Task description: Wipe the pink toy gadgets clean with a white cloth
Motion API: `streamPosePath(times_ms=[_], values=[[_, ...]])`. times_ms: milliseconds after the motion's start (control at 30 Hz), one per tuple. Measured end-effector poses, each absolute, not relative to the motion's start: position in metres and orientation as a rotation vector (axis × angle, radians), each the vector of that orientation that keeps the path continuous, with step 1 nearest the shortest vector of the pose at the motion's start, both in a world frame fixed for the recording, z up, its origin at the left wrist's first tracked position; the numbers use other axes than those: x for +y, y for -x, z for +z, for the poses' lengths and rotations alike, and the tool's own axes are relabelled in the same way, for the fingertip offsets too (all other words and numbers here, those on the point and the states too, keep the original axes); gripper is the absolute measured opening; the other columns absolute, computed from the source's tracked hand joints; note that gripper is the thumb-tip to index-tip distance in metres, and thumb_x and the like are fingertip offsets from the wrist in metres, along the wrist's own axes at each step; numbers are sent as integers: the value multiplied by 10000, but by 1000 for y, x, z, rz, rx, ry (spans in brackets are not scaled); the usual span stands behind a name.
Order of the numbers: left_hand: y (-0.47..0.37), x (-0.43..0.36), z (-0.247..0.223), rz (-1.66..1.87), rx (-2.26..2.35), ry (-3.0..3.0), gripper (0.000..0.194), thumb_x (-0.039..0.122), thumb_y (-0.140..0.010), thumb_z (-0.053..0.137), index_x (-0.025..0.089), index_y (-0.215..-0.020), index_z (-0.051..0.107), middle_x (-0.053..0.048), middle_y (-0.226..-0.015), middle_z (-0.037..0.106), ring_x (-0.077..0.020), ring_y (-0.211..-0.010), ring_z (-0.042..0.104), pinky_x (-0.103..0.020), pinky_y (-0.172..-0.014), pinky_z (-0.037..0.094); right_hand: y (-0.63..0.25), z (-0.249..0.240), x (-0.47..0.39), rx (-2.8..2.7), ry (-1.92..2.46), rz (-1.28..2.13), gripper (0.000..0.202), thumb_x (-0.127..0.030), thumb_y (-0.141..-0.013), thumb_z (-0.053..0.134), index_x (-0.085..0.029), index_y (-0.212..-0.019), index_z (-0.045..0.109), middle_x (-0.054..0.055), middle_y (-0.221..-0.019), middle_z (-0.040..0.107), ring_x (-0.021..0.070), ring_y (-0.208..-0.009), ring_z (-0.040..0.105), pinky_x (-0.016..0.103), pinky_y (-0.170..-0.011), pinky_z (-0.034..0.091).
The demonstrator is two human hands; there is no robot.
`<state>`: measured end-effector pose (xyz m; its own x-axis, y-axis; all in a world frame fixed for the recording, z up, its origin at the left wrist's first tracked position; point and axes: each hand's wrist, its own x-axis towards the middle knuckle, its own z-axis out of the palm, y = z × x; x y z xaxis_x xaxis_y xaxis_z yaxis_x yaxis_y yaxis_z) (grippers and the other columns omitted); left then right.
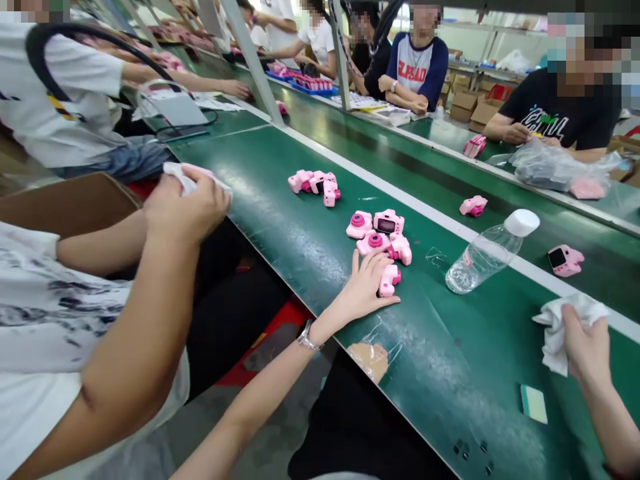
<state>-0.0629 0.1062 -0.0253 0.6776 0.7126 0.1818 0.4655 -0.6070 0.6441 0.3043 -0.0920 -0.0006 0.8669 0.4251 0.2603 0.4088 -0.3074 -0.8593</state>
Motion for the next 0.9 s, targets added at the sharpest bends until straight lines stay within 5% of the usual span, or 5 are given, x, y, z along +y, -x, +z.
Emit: streamPosePath(times_ms=[233, 367, 467, 733, 900], values=[[57, 10, -37, 510, 347, -784, 848, 416, -619, 742, 277, -1383, 403, -168, -1456, 514, -376, -1298, 564, -536, -962, 527, -166, 15, -169, -244, 1892, 653, 377, -621, -594, 835, -303, -623, 635, 10, -433, 463, 153, -341, 427, 282, -294, 285], [41, -23, -28, 370, 216, -375, 784, 242, -471, 746, 260, -1233, 561, -110, -1208, 676, -339, -1114, 664, -454, -855, 566, -116, 20, -182, -180, 1859, 642, 309, -507, -627, 860, -268, -740, 700, 23, -581, 616, 177, -464, 540, 283, -372, 411], [33, -36, -23, 399, 280, -390, 679, 388, -580, 774, 244, -1218, 592, -83, -1081, 715, -299, -994, 697, -376, -767, 570, -97, 21, -173, -198, 1802, 537, 293, -453, -653, 866, -237, -810, 744, 52, -760, 702, 204, -646, 621, 303, -506, 500], [28, -44, -17, 617, 509, -617, 680, 461, -686, 661, 150, -1290, 624, -76, -1049, 748, -248, -966, 680, -316, -842, 505, -70, 3, -118, -1099, 1752, 147, 219, -151, -865, 541, -225, -921, 739, 32, -876, 608, 133, -742, 580, 254, -651, 481], [27, -38, -15, 579, 505, -533, 715, 479, -723, 642, 145, -1353, 590, -107, -1067, 757, -270, -942, 712, -349, -840, 516, -69, -3, -160, -1166, 1766, 296, 151, -179, -893, 573, -223, -864, 714, 26, -826, 611, 127, -677, 562, 235, -596, 455]])
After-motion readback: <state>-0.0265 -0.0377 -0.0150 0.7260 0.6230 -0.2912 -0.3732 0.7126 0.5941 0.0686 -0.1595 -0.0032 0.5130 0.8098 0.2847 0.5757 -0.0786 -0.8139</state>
